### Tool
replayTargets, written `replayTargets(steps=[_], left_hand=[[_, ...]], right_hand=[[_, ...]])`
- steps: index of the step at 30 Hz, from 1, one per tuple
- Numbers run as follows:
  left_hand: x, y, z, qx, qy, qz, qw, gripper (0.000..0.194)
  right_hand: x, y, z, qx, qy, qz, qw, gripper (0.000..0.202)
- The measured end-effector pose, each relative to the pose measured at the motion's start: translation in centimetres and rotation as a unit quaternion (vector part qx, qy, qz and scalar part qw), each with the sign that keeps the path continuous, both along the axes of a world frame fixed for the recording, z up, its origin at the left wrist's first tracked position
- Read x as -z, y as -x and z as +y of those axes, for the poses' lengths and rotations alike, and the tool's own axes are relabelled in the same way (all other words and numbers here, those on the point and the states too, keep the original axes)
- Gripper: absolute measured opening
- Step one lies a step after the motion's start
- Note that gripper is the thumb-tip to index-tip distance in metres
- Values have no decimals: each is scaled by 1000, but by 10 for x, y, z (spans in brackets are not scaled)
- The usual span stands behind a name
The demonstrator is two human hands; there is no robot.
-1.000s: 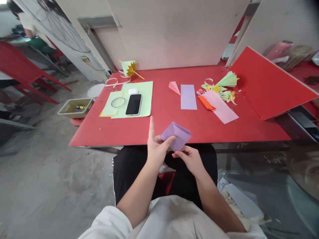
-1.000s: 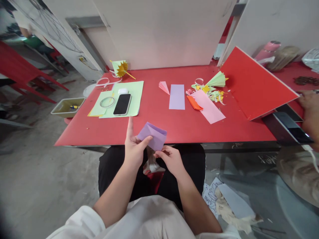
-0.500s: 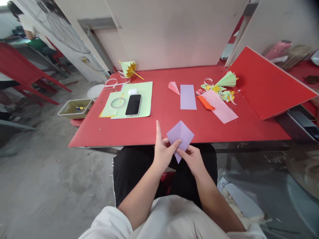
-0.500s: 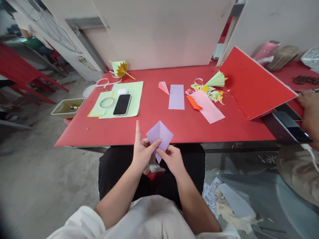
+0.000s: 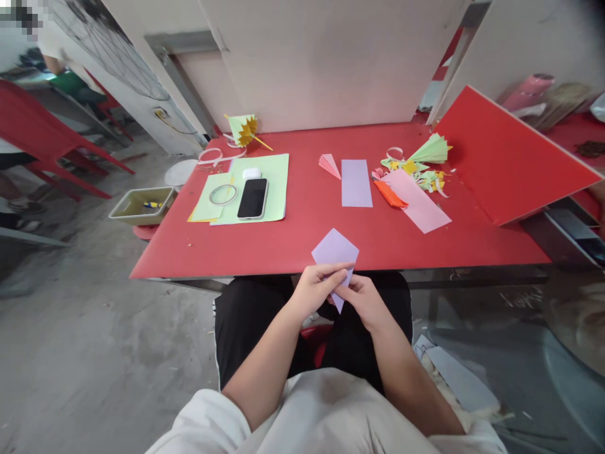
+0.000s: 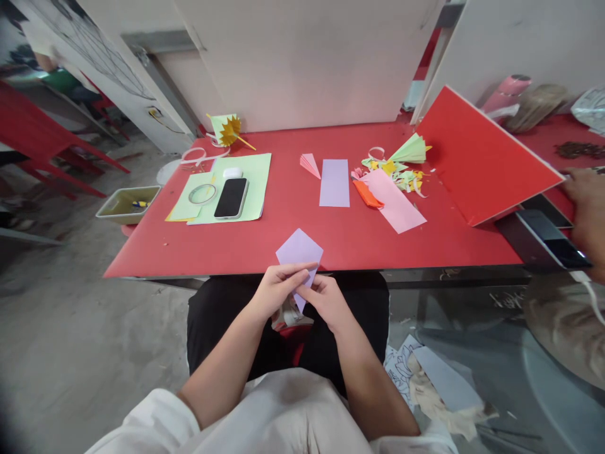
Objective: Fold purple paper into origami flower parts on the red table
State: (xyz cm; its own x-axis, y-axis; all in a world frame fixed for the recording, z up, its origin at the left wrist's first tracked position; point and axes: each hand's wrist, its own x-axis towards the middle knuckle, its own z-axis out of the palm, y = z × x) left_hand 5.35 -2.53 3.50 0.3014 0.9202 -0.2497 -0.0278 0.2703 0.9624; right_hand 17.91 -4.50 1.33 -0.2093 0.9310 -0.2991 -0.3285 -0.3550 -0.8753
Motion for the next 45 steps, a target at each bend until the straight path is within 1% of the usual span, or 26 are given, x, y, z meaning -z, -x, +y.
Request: replayTargets(steps=[2, 4, 8, 11, 15, 19, 21, 26, 31, 33, 35, 36, 37, 38, 39, 40, 41, 42, 43, 44, 45], left_hand=[[2, 1, 2, -24, 46, -24, 998, 42], [4, 1, 3, -41, 71, -59, 995, 45], [5, 2, 7, -97, 85, -139, 982, 42], [6, 2, 9, -128, 97, -178, 971, 42], [7, 4, 12, -155, 97, -182, 966, 42], [8, 6, 14, -205, 62, -179, 960, 36], [8, 8, 15, -220, 47, -181, 958, 33], [6, 10, 14, -227, 49, -189, 954, 31], [6, 13, 15, -225, 49, -179, 957, 32], [8, 16, 16, -232, 43, -176, 956, 32], [8, 18, 18, -241, 36, -183, 952, 31], [8, 19, 18, -243, 36, -186, 951, 31], [8, 20, 19, -241, 39, -187, 952, 30], [7, 20, 19, -233, 45, -185, 954, 30], [6, 18, 18, -220, 53, -182, 957, 30], [5, 17, 17, -202, 61, -178, 961, 29], [4, 14, 16, -180, 70, -174, 966, 29], [3, 12, 14, -157, 81, -168, 970, 29], [2, 11, 12, -128, 93, -158, 975, 31], [1, 11, 10, -89, 106, -139, 981, 35], [-1, 13, 8, -42, 117, -108, 986, 42]], right_hand=[[0, 1, -1, -25, 6, -21, 999, 24], [0, 1, 0, -31, 2, -38, 999, 26], [2, 0, 3, -32, -6, -64, 997, 26], [4, -1, 4, -43, -6, -74, 996, 22], [4, -1, 3, -48, -9, -77, 996, 21], [0, -3, 1, 0, -17, -96, 995, 21], [-3, -6, 1, 26, -27, -119, 992, 23], [-5, -10, 1, 75, -51, -179, 980, 26], [-2, -11, -3, 86, -56, -188, 977, 33], [-3, -15, -5, 68, -94, -153, 981, 37], [-4, -20, -5, 64, -169, -110, 977, 36], [-6, -23, -5, 75, -212, -105, 969, 33], [-8, -25, -5, 91, -254, -121, 955, 26], [-10, -27, -4, 105, -294, -159, 937, 20], [-12, -28, -3, 112, -330, -209, 914, 23], [-15, -28, -2, 106, -365, -260, 888, 31], [-17, -27, -1, 95, -400, -300, 861, 34], [-19, -27, 0, 82, -433, -325, 837, 31], [-21, -26, 0, 72, -459, -335, 820, 25], [-23, -26, 1, 71, -473, -335, 812, 20], [-25, -26, 2, 78, -471, -332, 813, 16]])
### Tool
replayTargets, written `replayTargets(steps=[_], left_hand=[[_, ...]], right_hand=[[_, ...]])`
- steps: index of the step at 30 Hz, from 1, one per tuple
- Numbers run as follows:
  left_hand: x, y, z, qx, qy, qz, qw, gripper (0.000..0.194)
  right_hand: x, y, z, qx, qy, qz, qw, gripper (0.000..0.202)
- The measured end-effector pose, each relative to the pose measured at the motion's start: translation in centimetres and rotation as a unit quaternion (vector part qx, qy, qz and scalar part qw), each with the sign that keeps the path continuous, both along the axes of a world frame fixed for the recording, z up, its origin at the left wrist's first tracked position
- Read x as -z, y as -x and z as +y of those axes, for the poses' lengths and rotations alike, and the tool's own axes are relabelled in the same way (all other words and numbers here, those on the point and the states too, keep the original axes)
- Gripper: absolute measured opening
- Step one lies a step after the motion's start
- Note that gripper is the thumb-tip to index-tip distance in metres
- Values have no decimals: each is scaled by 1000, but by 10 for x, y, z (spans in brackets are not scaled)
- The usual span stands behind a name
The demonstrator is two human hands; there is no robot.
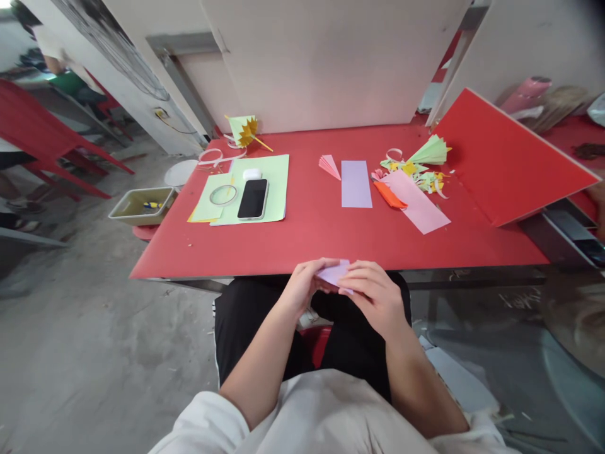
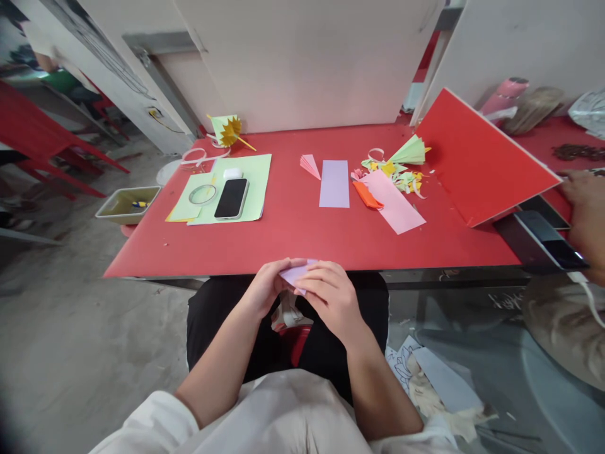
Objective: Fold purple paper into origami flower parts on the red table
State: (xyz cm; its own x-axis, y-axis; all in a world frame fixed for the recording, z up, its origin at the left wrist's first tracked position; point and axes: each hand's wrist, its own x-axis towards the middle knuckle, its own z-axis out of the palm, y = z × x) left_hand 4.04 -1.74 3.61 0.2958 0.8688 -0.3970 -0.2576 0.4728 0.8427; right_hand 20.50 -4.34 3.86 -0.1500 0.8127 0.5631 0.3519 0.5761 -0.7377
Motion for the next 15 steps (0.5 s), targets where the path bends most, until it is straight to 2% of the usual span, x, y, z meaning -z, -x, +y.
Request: replayTargets(steps=[3, 4, 6, 7, 8, 9, 10, 11, 12, 15], left_hand=[[-10, 16, -4, 157, -21, 147, 976, 60], [-14, 22, -5, 166, -47, 217, 961, 58], [-23, 33, -5, 81, -145, 354, 920, 49], [-27, 34, -4, 45, -200, 387, 899, 44], [-29, 34, -5, 36, -249, 390, 886, 40], [-30, 31, -5, 52, -286, 370, 882, 38], [-28, 26, -6, 96, -306, 329, 888, 38], [-25, 20, -7, 135, -309, 291, 895, 36], [-21, 15, -9, 149, -289, 274, 905, 31], [-5, 3, -13, 137, -239, 260, 926, 38]], right_hand=[[-7, -4, 3, 51, 79, 36, 995, 8], [-9, -5, 4, 62, 117, 45, 990, 7], [-12, -6, 7, 56, 181, 56, 980, 9], [-13, -5, 8, 43, 204, 61, 976, 9], [-13, -3, 9, 29, 221, 68, 973, 10], [-13, 0, 10, 15, 231, 76, 970, 10], [-12, 2, 11, 2, 236, 82, 968, 9], [-12, 5, 11, -8, 234, 86, 968, 8], [-12, 7, 12, -12, 228, 89, 969, 7], [-12, 8, 12, -5, 203, 96, 974, 5]])
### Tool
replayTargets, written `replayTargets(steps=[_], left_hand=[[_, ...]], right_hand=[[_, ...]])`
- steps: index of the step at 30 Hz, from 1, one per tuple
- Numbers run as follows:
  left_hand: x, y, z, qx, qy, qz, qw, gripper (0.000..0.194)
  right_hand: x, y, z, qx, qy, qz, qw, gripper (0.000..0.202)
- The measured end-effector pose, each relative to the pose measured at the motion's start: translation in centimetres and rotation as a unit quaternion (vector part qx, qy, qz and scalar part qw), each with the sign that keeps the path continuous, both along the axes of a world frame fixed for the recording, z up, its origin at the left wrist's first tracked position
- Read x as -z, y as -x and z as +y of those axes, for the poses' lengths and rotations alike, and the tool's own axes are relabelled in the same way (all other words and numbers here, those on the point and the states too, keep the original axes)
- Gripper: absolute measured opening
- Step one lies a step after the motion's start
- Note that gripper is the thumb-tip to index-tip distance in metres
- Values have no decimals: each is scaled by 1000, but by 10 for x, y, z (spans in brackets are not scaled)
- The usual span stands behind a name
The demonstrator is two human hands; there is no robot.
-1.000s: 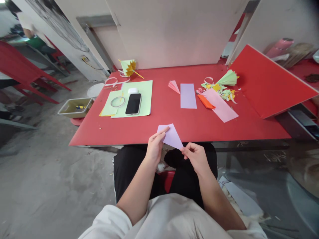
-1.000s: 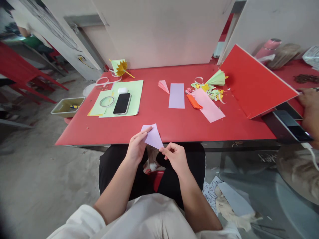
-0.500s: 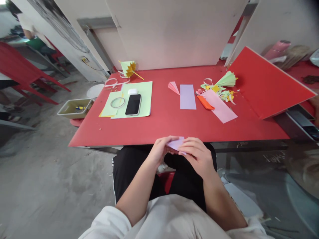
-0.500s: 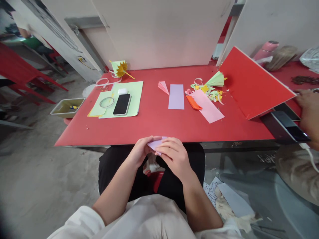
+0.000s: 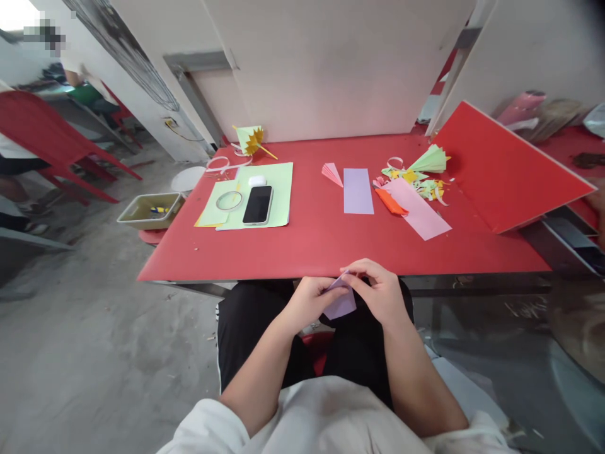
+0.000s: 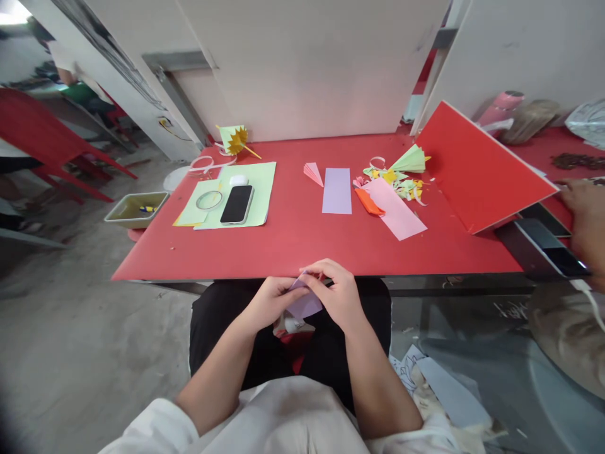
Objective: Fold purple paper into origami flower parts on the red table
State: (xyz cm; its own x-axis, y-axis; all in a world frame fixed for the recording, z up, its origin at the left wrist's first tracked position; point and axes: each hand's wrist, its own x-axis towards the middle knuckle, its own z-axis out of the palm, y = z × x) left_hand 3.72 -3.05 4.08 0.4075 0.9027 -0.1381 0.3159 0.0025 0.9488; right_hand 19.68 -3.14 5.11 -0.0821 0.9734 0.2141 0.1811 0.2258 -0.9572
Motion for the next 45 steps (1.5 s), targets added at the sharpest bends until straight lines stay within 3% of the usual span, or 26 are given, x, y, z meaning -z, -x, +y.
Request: replayTargets(steps=[3, 7, 12, 17, 21, 24, 26, 29, 32, 35, 41, 45], left_hand=[[8, 0, -2, -4, 6, 6, 1000, 38], [4, 3, -2, 11, 8, -3, 1000, 36], [3, 2, -3, 8, 35, -9, 999, 32], [5, 0, -5, 25, 42, -41, 998, 39], [3, 0, -4, -3, 31, -48, 998, 42], [4, 1, -2, 6, 17, -19, 1000, 41], [5, 2, -2, 7, 15, -11, 1000, 39], [7, 3, -1, -61, 4, -14, 998, 40], [8, 4, 1, -131, -1, -12, 991, 41], [8, 5, 2, -132, 2, -15, 991, 33], [8, 8, 4, -164, -10, -1, 986, 30], [10, 9, 5, -122, 26, -15, 992, 29]], right_hand=[[-2, -2, -1, 0, -15, 5, 1000, 5], [-2, 0, -3, 15, -49, 19, 998, 7], [6, 1, -4, -7, -16, 14, 1000, 9], [13, -1, -3, -3, -68, -11, 998, 8], [16, -1, -3, 5, -3, 27, 1000, 14], [19, -1, -2, -4, -4, 22, 1000, 3], [22, 0, -1, 29, 6, 21, 999, 5], [26, 2, -1, 78, 58, 47, 994, 15], [28, 4, -3, 78, 111, 40, 990, 18], [27, 4, -3, 101, 135, 12, 986, 15], [27, 3, -3, 99, 186, 64, 976, 17], [30, 0, -2, 136, 165, 45, 976, 14]])
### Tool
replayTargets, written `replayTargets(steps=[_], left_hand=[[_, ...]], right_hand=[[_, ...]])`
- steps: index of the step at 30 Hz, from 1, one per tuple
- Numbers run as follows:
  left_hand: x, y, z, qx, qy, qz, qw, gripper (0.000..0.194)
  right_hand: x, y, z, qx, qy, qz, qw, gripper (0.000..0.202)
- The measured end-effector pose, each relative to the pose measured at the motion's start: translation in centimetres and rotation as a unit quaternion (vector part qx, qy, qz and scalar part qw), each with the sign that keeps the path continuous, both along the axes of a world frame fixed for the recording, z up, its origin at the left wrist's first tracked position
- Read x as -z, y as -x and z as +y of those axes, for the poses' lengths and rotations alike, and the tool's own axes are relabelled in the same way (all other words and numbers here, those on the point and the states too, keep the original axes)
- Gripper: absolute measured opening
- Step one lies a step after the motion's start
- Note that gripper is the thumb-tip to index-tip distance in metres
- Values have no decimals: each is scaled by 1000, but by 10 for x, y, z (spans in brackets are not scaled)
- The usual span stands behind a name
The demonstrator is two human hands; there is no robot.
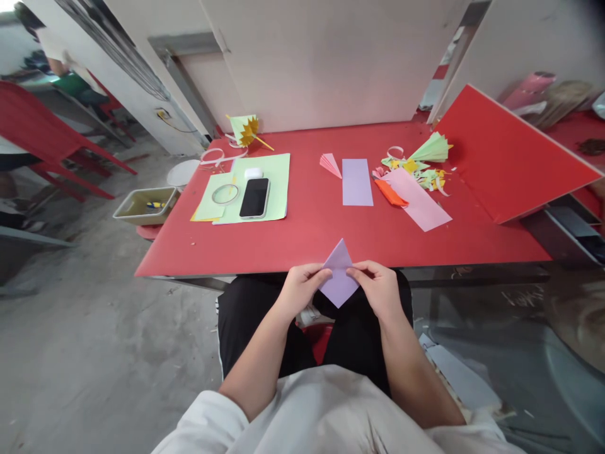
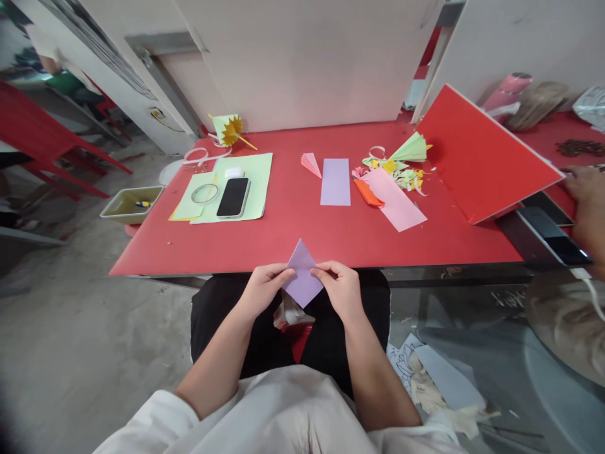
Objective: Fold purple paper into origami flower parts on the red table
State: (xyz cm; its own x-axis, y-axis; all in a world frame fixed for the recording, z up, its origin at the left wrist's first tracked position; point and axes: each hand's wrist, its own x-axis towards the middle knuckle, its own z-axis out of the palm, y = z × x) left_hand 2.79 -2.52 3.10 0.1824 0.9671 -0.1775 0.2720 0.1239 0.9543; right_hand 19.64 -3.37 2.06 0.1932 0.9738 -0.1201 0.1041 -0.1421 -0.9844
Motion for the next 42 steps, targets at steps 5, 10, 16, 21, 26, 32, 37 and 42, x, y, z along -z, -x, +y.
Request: replayTargets(steps=[5, 10, 16, 21, 26, 32, 37, 42], left_hand=[[2, 1, 0, -32, -10, 9, 999, 31], [2, -1, 0, 14, 36, -63, 997, 27], [0, 1, -1, -36, -17, -37, 999, 21], [6, 9, 3, -12, -20, -62, 998, 27], [5, 8, 3, -92, 152, -219, 960, 62], [-8, -1, -5, -60, 229, -329, 914, 83], [-9, -3, -4, -90, 245, -385, 885, 68], [-5, -6, -7, -125, 120, -353, 920, 100]], right_hand=[[9, -5, 3, -61, 28, 67, 996, 20], [12, -6, 3, -49, 14, 70, 996, 16], [11, -8, 1, -66, -15, 71, 995, 15], [13, -11, -1, -48, -116, -9, 992, 15], [12, -12, 2, -37, -295, -134, 945, 22], [15, -16, 4, -12, -377, -245, 893, 34], [18, -16, 2, -3, -413, -281, 867, 42], [17, -12, 1, -2, -372, -234, 898, 34]])
